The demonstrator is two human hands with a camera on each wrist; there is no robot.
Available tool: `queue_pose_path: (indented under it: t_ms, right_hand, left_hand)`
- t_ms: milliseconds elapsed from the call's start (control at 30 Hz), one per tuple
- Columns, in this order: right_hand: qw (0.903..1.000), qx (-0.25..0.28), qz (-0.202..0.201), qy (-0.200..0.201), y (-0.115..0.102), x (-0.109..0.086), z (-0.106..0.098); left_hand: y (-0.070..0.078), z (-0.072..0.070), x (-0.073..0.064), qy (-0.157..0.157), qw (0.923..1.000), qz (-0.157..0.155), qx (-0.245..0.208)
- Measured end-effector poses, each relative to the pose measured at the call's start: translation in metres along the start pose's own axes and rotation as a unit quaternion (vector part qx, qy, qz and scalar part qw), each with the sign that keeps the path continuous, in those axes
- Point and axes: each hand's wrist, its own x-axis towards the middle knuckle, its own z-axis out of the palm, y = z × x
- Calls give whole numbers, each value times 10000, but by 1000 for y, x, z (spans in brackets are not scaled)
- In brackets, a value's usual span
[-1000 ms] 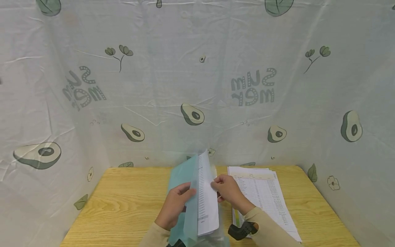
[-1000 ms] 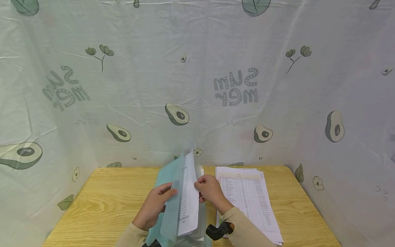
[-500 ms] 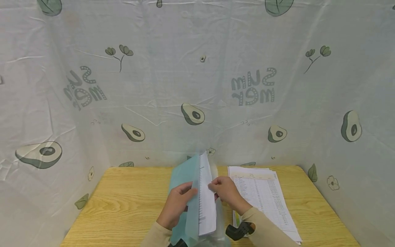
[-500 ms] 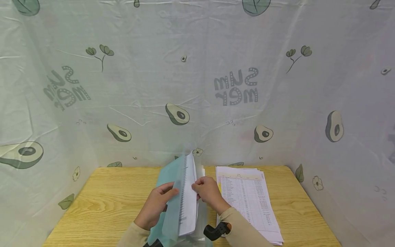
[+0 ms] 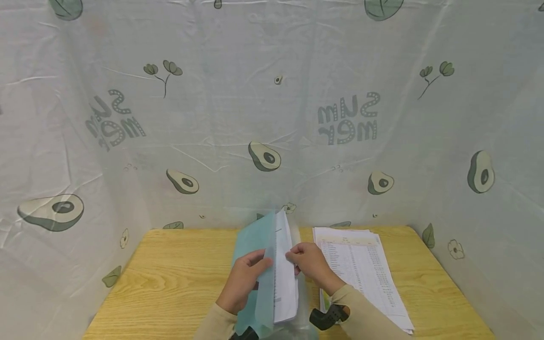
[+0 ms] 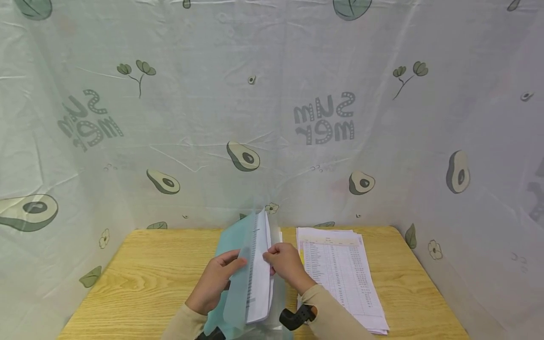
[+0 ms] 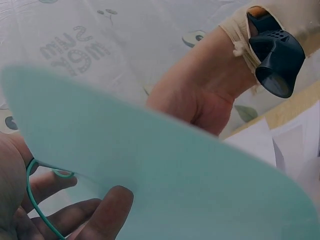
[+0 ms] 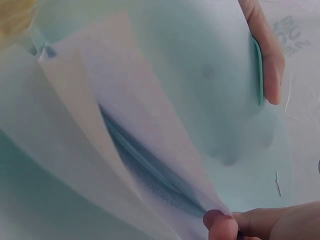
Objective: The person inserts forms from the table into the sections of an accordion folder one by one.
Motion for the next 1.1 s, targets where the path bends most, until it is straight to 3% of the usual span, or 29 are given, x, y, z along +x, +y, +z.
queue_pose_path:
  t_ms: [233, 400, 533, 700, 900, 1100]
  right_hand:
    - [9998, 157, 91, 38, 2, -1, -7]
    - [9990, 230, 240, 294, 4, -6, -27]
    - [9979, 11, 348, 552, 6, -9, -45]
    - [9982, 8, 344, 484, 3, -14, -62]
    - [9983, 34, 338, 467, 8, -25, -108]
    - [9969, -13, 365, 704, 19, -42, -154]
  left_hand:
    - [-1, -5, -2, 25, 10000, -6, 31]
    - [-1, -12, -4, 170, 9998, -71, 16]
    - [-2, -15, -3, 109, 9999, -36, -120]
    - [-4, -15, -5, 163, 9998, 26, -76]
    - [0, -20, -7, 504, 9982, 107, 294]
    - [0, -29, -5, 767, 9962, 202, 373]
